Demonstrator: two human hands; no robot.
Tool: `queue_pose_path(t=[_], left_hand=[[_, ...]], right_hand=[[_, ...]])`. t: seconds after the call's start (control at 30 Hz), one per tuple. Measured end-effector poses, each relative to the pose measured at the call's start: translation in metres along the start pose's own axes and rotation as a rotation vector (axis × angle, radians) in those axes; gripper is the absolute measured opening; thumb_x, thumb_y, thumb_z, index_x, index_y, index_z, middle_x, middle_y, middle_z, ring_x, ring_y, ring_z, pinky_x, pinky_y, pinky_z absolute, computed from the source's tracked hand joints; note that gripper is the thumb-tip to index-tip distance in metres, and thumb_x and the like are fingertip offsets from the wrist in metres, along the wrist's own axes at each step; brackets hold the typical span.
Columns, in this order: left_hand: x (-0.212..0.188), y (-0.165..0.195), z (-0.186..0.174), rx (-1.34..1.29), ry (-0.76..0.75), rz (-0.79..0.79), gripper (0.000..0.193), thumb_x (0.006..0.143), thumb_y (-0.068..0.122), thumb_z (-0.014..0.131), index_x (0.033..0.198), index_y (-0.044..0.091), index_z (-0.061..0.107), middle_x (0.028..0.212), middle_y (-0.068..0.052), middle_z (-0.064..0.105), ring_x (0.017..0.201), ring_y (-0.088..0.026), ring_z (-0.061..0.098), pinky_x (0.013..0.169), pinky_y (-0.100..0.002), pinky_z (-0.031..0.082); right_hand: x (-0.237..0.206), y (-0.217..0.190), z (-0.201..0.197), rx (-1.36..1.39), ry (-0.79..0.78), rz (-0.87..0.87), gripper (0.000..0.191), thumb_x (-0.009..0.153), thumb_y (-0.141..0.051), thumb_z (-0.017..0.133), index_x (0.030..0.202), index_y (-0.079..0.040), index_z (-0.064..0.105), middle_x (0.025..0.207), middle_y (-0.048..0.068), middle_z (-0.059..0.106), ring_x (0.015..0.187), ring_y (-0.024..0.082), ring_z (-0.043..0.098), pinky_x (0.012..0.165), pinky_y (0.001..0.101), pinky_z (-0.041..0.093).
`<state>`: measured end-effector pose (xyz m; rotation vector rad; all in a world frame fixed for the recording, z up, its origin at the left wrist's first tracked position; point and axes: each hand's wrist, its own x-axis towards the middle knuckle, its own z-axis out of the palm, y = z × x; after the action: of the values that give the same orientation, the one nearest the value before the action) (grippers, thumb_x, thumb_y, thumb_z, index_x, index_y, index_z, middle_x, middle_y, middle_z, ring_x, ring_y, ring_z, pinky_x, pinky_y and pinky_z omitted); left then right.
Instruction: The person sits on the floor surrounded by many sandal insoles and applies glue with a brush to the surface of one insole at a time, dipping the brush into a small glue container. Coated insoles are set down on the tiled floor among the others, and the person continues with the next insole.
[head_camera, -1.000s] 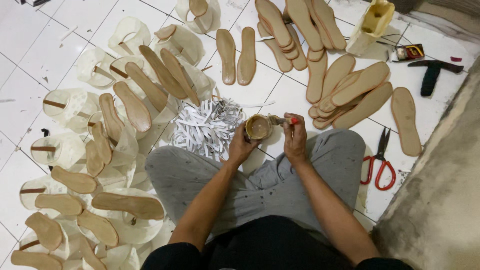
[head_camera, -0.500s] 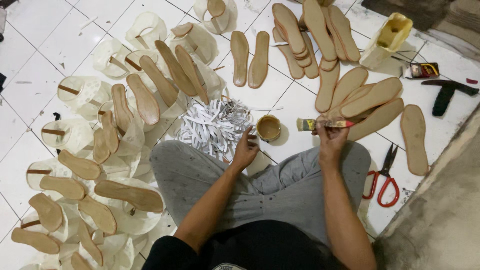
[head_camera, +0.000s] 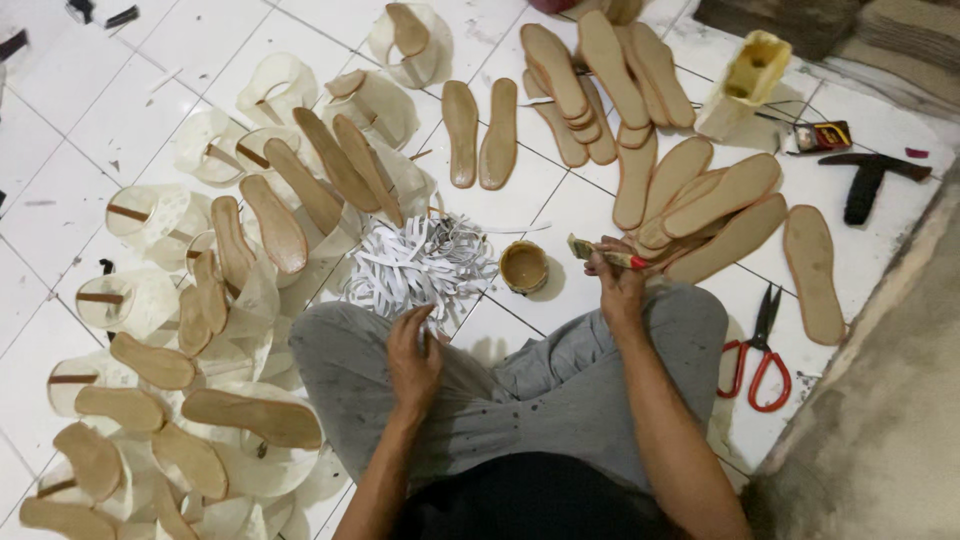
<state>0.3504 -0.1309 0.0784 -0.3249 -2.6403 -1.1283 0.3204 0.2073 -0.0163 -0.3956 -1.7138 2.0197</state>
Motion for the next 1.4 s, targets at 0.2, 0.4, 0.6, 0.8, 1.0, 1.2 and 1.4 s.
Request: queue_pose_path(t=[0.2,0.4,0.6,0.8,1.0,1.2,1.4], left_hand=[[-0.005,-0.017,-0.072,0.705,0.099,-0.147,0.053,0.095,0.034,0.063,0.143,0.014,0.062,0.164,-0.018,0.037,0.15,-0.048,0.025,0.109,-0.074,0.026],[0.011,-0.047,-0.063,0.715,0.115,-0.268,0.047,0.099,0.037,0.058,0.143,0.021,0.063,0.165,-0.015,0.037,0.15,-0.048,0.025,0.107,-0.077,0.026],[0.082,0.001,-0.04,0.525,0.096,-0.346,0.041,0.097,0.026,0.064,0.136,0.014,0.065,0.148,-0.012,0.055,0.141,-0.032,0.046,0.115,-0.075,0.02],[0.114,0.128,0.105,-0.289,-0.391,0.072,0.034,0.095,0.011,0.064,0.129,0.005,0.066,0.134,-0.017,0.064,0.121,-0.033,0.065,0.102,-0.042,0.052],[0.185,0.159,0.27,-0.19,-0.724,0.075,0.044,0.089,0.028,0.07,0.129,0.009,0.068,0.127,-0.022,0.062,0.108,-0.033,0.069,0.096,-0.043,0.056],[0.213,0.174,0.357,0.147,-0.546,-0.012,0.085,0.075,0.031,0.087,0.142,0.005,0.043,0.137,-0.029,0.04,0.121,-0.05,0.049,0.096,-0.05,0.049],[0.228,0.168,0.366,-0.107,-0.641,-0.173,0.101,0.068,0.021,0.082,0.156,0.008,0.033,0.14,-0.027,0.046,0.116,-0.041,0.061,0.099,-0.042,0.053]], right_hand=[[-0.001,-0.002,0.0,-0.007,0.027,0.075,0.036,0.097,-0.007,0.066,0.132,-0.002,0.058,0.1,0.008,0.07,0.078,0.012,0.068,0.073,0.0276,0.06],[-0.004,-0.001,0.0,-0.067,-0.022,0.145,0.025,0.095,-0.007,0.072,0.118,0.003,0.07,0.095,0.007,0.074,0.077,0.012,0.07,0.071,0.0264,0.059],[-0.003,-0.006,0.002,-0.128,-0.044,0.148,0.024,0.093,-0.009,0.072,0.115,0.002,0.072,0.091,0.007,0.074,0.073,0.011,0.068,0.068,0.0267,0.058],[0.002,0.0,-0.002,-0.14,-0.153,0.35,0.021,0.09,-0.014,0.073,0.104,0.002,0.07,0.08,0.011,0.072,0.065,0.016,0.067,0.06,0.031,0.054],[0.0,-0.002,-0.009,0.111,-0.319,0.553,0.021,0.091,-0.018,0.074,0.09,0.0,0.063,0.074,0.006,0.064,0.063,0.016,0.062,0.06,0.0348,0.052],[0.006,-0.002,-0.01,0.189,-0.309,0.575,0.024,0.095,-0.018,0.075,0.088,0.0,0.061,0.071,0.008,0.061,0.062,0.017,0.059,0.058,0.0347,0.049],[0.001,0.015,-0.01,0.218,-0.256,0.568,0.017,0.09,-0.01,0.074,0.097,0.0,0.062,0.075,0.006,0.062,0.063,0.016,0.058,0.058,0.0327,0.048]])
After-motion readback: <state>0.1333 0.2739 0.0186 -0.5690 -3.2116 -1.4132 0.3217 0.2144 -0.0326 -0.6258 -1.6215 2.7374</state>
